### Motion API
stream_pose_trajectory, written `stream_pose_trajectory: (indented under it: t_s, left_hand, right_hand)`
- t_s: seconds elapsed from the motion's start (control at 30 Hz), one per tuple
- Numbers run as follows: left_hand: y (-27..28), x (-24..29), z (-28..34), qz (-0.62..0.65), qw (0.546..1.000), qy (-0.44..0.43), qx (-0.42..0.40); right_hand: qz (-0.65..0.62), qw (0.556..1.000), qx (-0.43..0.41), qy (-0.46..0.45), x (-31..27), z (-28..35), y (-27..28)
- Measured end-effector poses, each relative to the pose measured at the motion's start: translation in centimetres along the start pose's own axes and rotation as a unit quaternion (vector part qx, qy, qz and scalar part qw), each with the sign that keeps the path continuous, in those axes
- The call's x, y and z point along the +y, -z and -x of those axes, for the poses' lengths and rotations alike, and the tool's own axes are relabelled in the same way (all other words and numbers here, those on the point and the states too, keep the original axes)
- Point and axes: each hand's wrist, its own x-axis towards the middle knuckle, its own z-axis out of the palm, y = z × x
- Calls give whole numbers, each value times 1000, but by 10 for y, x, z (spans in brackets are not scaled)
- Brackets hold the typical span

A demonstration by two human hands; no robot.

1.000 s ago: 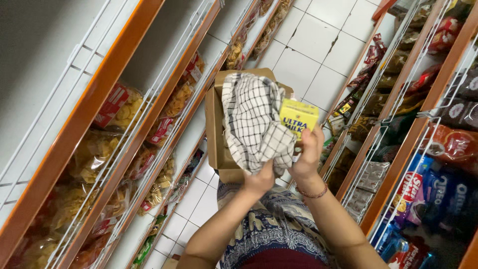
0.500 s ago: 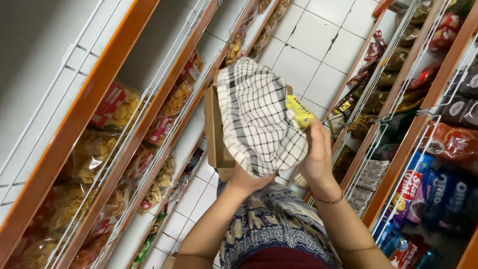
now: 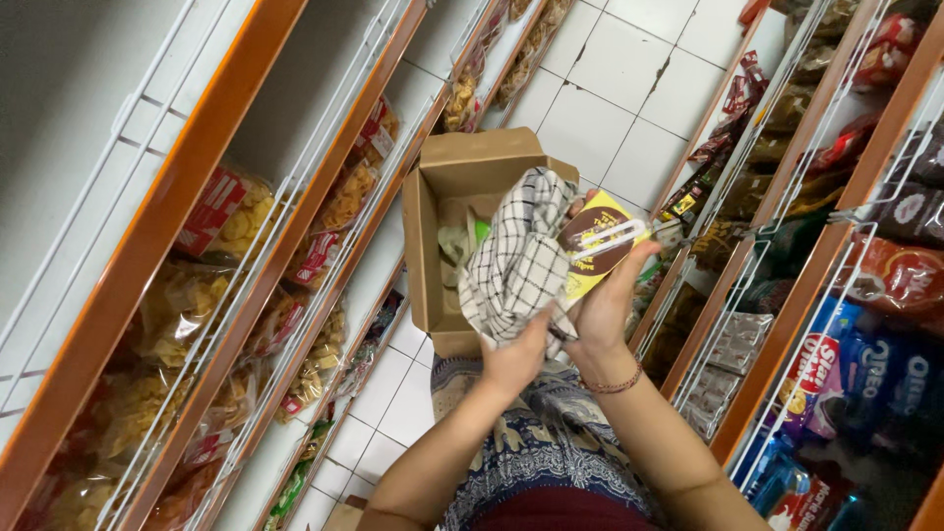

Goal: The person takes milk cartons from a cardboard box, wipes each one with a cloth, and places them onto a metal shelf in a convenience store.

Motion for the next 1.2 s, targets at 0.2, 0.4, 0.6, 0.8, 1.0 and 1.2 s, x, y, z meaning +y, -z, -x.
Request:
stream_pose_trajectory:
  t_s: [0.2,0.4,0.6,0.8,1.0,1.2]
  left_hand:
    - [-16,21,-18,-10,998,0,57]
    - [-16,20,-28,-9,995,45,91]
    - [0,-69,-41,-57,985,107,121]
    - [36,-253,-74,-259,955,144,16]
    - [54,-368,-92,-337,923,165,86]
    - [69,-314,-98,-418,901,116,-18]
  right_hand:
    - [117,990,-84,-5,10,3,20]
    - [296,901,-153,276,25,-21,19]
    - [409,854,-63,315,35,-41,44]
    - [404,889,-24,215,56,-41,81]
    - [360,929,10,85,79,-38,98]
    - [453,888,-23,73,80,-45,92]
